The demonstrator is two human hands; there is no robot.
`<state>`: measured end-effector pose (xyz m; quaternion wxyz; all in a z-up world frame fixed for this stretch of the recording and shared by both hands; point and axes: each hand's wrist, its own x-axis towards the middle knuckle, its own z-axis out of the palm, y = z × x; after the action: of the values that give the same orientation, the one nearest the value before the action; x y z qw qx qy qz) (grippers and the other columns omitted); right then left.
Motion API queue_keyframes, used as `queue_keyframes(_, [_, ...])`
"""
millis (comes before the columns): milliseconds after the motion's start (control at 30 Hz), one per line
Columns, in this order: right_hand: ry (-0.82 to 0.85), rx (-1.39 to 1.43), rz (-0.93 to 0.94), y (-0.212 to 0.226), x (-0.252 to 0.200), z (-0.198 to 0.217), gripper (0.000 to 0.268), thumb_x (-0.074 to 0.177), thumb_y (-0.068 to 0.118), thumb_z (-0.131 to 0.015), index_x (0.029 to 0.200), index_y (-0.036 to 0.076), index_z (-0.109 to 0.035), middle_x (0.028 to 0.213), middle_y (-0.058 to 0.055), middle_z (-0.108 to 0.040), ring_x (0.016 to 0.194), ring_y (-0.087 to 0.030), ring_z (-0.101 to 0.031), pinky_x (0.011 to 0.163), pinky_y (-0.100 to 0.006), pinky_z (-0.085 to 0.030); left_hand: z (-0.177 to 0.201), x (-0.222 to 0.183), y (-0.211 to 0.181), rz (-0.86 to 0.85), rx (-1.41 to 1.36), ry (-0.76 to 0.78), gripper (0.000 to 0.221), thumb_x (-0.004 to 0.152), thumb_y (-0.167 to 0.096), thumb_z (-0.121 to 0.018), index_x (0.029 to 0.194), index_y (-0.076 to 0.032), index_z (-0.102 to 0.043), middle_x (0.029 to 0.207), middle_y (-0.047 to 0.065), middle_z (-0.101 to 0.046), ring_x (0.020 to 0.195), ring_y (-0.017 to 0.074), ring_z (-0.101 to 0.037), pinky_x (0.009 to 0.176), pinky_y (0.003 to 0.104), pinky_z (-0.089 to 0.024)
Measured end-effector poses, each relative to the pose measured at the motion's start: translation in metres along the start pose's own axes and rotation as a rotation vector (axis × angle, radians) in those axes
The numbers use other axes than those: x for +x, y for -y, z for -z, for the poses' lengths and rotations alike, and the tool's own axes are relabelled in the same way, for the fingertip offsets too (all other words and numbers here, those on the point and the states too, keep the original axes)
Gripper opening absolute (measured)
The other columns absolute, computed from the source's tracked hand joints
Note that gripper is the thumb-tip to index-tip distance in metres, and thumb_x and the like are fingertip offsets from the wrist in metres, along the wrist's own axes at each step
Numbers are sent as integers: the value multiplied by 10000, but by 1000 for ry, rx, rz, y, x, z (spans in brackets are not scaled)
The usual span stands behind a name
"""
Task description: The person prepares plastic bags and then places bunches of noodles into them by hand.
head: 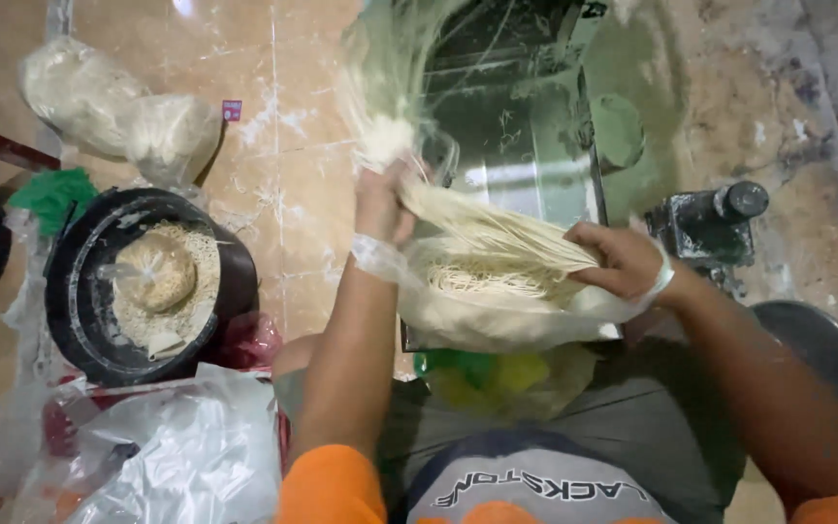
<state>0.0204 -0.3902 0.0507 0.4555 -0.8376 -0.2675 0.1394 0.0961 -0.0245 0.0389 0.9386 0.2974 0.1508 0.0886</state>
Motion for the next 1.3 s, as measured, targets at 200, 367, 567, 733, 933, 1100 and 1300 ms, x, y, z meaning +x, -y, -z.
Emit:
queue_keyframes(200, [456, -452, -176, 14, 7, 12, 631, 842, 49, -738, 1438, 177, -576, 1214, -266, -731, 1121, -537, -676, 987, -624, -512, -9, -82, -32, 411, 658, 656, 413, 883, -37, -736, 1284, -86, -651, 976, 152, -738, 794, 310, -761, 711, 503, -671])
queue_keyframes(367, [225, -142, -177, 54, 19, 15, 315, 890, 288, -760, 1171, 147, -753, 1208, -108, -759, 1201, -379, -682, 1029, -490, -527, -38, -108, -79, 200, 1910, 821, 777, 862, -381, -760, 1430, 68, -481, 1304, 319, -638, 1238, 490, -601, 1115, 573, -452])
queue_keyframes(567, [87, 192, -5, 151, 26, 3, 316, 909, 135, -741, 1211, 44, -736, 1071, -170, -809, 1048, -328, -752, 973, -500, -559, -50, -91, -42, 195, 2136, 678, 769, 795, -439, -836, 1449, -164, -538, 1241, 86, -731, 987, 239, -771, 875, 405, -624])
queue_keyframes(733, [-119, 49, 74, 151, -5, 20, 217, 921, 189, -745, 1119, 109, -780, 981, -75, -802, 986, -264, -766, 919, -420, -570, -77, -127, -85, -139, 1946, 864, 642, 895, -330, -723, 1397, 22, -532, 1183, 269, -697, 1129, 469, -668, 995, 551, -527])
queue_keyframes(933, [-48, -58, 147, 120, -10, -4, 191, 902, 250, -762, 1044, 125, -788, 913, -65, -798, 929, -298, -766, 901, -429, -572, -4, -115, -57, -2, 1990, 703, 797, 830, -481, -780, 1435, -58, -483, 1206, 253, -703, 1148, 467, -667, 1001, 549, -542])
queue_keyframes(1100, [-77, 141, -19, 130, 12, -26, 226, 900, 198, -769, 1098, 87, -767, 951, -118, -805, 1003, -298, -757, 950, -470, -547, 108, -15, 53, 66, 2179, 384, 526, 935, -460, -675, 1310, -135, -501, 1179, 199, -721, 1148, 408, -697, 925, 542, -589])
queue_keyframes(1300, [-174, 152, -38, 125, 25, -35, 253, 887, 235, -815, 1117, 139, -775, 922, -61, -801, 983, -236, -761, 961, -414, -553, 15, -75, 31, 222, 1828, 248, 913, 757, -658, -806, 1356, -29, -523, 1286, 281, -671, 1236, 459, -630, 1041, 547, -526])
